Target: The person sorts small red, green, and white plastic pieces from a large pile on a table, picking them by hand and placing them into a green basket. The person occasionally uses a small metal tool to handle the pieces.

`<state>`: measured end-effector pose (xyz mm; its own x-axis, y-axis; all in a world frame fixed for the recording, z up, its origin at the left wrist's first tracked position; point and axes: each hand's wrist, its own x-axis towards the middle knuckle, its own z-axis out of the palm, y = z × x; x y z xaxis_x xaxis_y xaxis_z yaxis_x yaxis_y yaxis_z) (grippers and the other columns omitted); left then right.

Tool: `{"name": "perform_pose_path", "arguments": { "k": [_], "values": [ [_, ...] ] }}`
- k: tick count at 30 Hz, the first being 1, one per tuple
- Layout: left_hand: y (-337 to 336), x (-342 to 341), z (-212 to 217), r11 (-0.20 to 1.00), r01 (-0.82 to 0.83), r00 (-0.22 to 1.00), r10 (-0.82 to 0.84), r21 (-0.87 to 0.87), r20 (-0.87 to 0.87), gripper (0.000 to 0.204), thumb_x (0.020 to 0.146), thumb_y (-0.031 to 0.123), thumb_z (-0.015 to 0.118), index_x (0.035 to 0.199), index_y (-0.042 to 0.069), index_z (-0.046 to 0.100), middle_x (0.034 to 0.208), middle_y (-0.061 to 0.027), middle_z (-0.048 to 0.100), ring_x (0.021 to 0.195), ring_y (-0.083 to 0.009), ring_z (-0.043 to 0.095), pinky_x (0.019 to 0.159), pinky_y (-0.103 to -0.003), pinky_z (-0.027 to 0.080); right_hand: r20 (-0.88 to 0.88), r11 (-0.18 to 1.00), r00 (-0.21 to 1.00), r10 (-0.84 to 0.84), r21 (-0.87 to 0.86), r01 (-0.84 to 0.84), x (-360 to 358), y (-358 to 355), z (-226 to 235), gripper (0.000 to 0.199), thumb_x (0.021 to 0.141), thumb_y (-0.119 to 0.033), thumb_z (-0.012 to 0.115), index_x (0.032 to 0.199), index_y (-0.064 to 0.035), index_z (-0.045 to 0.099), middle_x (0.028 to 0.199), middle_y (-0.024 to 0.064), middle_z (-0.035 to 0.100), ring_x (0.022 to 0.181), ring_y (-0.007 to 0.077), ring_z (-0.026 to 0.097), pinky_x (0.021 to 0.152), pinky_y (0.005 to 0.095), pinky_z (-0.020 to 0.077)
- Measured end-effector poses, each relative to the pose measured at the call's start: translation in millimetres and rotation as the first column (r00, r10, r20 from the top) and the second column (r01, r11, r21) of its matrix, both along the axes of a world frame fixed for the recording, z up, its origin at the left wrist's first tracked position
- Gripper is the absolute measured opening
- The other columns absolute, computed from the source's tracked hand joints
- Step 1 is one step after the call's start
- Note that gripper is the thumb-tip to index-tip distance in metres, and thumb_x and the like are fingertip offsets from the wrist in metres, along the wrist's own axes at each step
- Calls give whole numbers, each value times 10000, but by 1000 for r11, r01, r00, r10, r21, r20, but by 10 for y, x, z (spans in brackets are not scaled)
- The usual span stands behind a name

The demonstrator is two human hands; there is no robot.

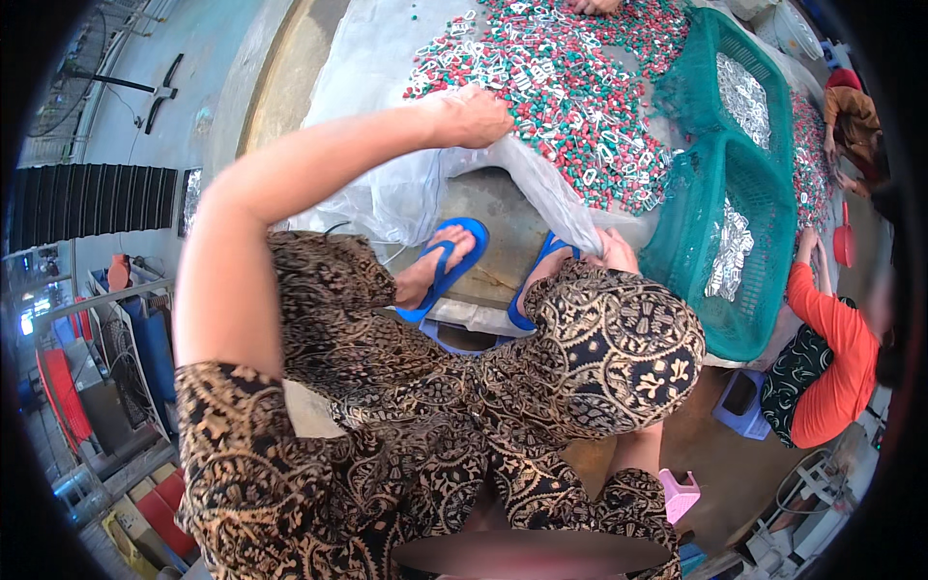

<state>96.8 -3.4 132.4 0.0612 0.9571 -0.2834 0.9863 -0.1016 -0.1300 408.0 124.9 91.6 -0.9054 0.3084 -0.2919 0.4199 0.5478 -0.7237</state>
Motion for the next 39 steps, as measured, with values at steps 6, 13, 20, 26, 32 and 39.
{"name": "perform_pose_path", "arguments": {
  "k": [6, 13, 20, 26, 32, 39],
  "values": [
    [-814, 377, -10, 554, 297, 820, 270, -778, 505, 645, 751, 410, 705, 1255, 51, 525, 1085, -223, 621, 1033, -358, 579, 915, -410, 440, 154, 812, 953, 261, -569, -130, 278, 5, 104, 509, 766, -155, 632, 1245, -82, 477, 1141, 162, 486, 1067, 330, 505, 942, 399, 402],
    [-446, 52, -272, 671, -92, 393, 703, -736, 592, 683, 916, 599, 352, 1153, 0, 579, 1177, -203, 582, 1065, -295, 573, 861, -400, 470, 258, 660, 908, 330, -751, -27, 248, 377, 23, 744, 789, -267, 671, 1405, -71, 301, 1391, 147, 364, 1246, 287, 418, 1026, 381, 357],
    [491, 218, -1194, 996, -1, 787, -57, 92, 614, 320, 756, 95, 606, 1076, 97, 619, 1097, -110, 541, 1075, -288, 515, 850, -419, 488, 311, 883, 932, 184, -469, -18, -627, 1299, 506, 585, 866, -288, 611, 1358, -36, 418, 1323, 109, 498, 1156, 220, 514, 869, 351, 485],
    [729, 567, -1718, 997, -47, 811, 7, 53, 585, 288, 773, 43, 547, 1055, 63, 598, 1110, -131, 532, 1062, -293, 534, 814, -396, 514, 193, 971, 964, 185, -189, -148, -1299, 1402, -264, 379, 884, -179, 570, 1226, -17, 553, 1067, 109, 634, 925, 187, 601, 771, 315, 490],
    [646, 101, -1818, 862, -471, 706, 241, 188, 666, 219, 767, 56, 575, 985, 49, 593, 934, -158, 576, 915, -326, 599, 756, -425, 501, -21, 946, 973, 228, 242, -217, -1209, 515, -1062, 418, 791, -51, 595, 1198, -55, 500, 1036, 196, 480, 991, 368, 522, 830, 454, 473],
    [492, -390, -1549, 544, -827, 236, 567, -143, 789, 419, 686, 90, 697, 1092, 93, 597, 877, -91, 625, 804, -204, 624, 770, -326, 504, -26, 958, 994, 107, 269, -96, -1172, 156, -1280, 228, 811, -36, 552, 1038, -12, 532, 960, 179, 482, 934, 351, 540, 780, 458, 492]
  ]
}}
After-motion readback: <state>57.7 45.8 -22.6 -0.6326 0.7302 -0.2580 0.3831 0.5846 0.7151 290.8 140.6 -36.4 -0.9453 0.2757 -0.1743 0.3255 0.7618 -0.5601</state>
